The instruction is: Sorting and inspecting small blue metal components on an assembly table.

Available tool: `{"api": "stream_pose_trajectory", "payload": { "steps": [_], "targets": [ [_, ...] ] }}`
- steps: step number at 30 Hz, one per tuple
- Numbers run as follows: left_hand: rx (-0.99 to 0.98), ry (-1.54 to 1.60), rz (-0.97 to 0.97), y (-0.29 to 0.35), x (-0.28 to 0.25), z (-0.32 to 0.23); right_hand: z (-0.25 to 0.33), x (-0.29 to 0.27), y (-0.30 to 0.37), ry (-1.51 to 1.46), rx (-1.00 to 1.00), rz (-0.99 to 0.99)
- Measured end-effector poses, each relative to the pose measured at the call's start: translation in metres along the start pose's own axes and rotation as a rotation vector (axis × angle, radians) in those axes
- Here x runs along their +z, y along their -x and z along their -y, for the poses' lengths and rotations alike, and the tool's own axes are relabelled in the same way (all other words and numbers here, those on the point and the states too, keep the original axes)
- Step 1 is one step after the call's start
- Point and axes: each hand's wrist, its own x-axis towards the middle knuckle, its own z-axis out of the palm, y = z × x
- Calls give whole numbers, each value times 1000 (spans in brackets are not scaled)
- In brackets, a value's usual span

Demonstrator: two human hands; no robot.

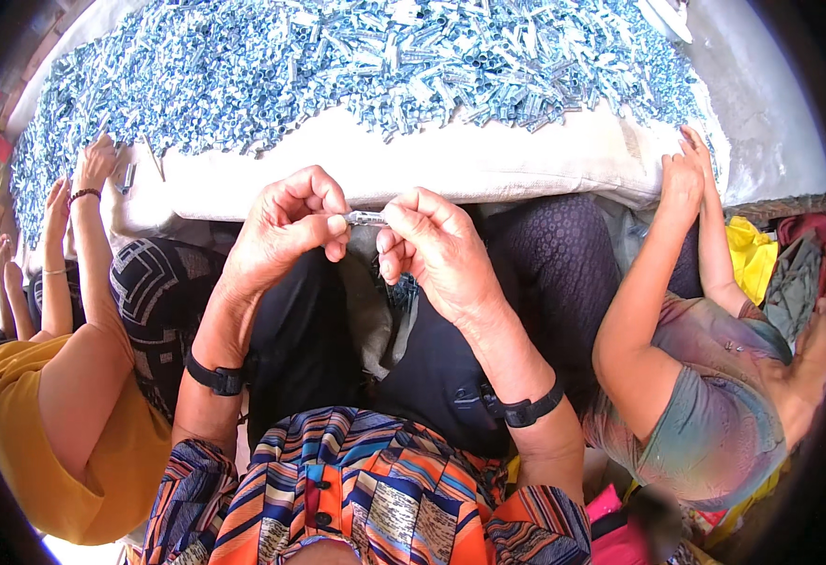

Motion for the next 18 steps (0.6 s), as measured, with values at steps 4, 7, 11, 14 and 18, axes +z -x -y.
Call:
{"api": "stream_pose_trajectory", "payload": {
  "steps": [4,7,11,14,18],
  "targets": [
    [7,64,-66,-4,4,8,1,4,-2,32,-46,-91],
    [24,118,-78,-7,3,11,1,6,-3,108,-114,-106],
    [43,-39,-49,-4,1,5,3,5,-3,150,-95,-97],
    [30,-54,33,1,-6,5,4,1,-1,57,-4,-38],
    [-42,138,182,8,-2,10,0,-1,6,-123,195,105]
  ]
}}
